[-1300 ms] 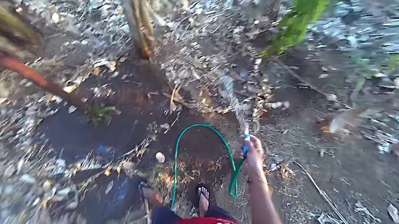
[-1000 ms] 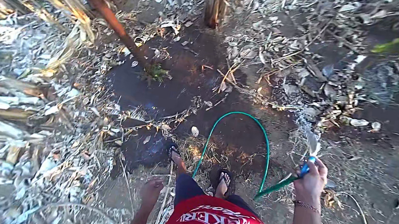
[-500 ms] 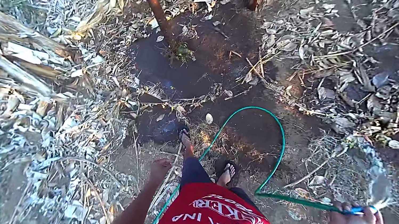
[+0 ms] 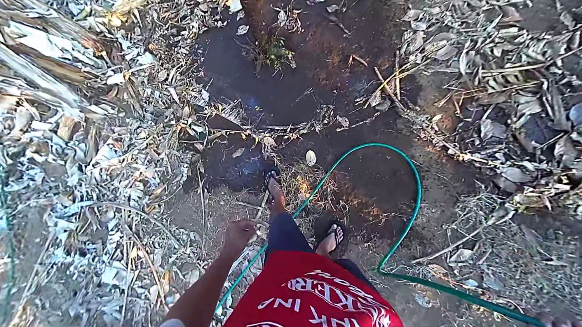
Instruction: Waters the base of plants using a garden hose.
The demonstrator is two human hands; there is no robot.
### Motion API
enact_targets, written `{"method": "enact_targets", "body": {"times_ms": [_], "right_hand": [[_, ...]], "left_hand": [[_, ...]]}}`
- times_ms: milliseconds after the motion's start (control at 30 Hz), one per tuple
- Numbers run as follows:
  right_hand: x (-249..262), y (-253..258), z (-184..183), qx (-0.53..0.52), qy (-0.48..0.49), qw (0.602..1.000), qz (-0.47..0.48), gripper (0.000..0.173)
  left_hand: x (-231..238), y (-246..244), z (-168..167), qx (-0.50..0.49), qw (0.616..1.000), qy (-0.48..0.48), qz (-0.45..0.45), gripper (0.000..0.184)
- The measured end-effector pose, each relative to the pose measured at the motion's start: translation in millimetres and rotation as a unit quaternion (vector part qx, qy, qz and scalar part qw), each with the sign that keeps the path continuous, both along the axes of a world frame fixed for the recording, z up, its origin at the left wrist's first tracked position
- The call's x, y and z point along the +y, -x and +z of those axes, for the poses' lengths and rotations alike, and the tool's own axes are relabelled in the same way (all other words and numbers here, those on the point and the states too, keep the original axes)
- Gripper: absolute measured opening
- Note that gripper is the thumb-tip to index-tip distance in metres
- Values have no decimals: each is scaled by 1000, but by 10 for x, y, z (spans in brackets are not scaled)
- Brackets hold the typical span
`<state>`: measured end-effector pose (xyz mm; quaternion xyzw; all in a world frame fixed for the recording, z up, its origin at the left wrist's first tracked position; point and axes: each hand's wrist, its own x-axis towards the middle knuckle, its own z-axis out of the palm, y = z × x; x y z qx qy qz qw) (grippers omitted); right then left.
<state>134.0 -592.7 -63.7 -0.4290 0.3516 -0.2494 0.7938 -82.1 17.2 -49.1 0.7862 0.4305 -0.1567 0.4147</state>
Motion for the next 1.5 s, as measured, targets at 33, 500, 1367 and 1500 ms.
{"method": "enact_targets", "body": {"times_ms": [33, 500, 1367, 1500], "right_hand": [[-47, -5, -13, -5, 5, 1000, -2, 18], [-162, -98, 131, -38, 27, 999, -17, 18], [-61, -209, 279, -35, 48, 998, -13, 17], [-52, -215, 280, -41, 48, 998, -7, 16]], "left_hand": [[2, 14, -22, 2, 1000, 0, 0, 21], [-55, -63, -63, -23, 1000, 12, 16, 20], [-47, -92, -127, -11, 1000, 20, 18, 20], [-70, -77, -119, -13, 1000, 21, 19, 20]]}}
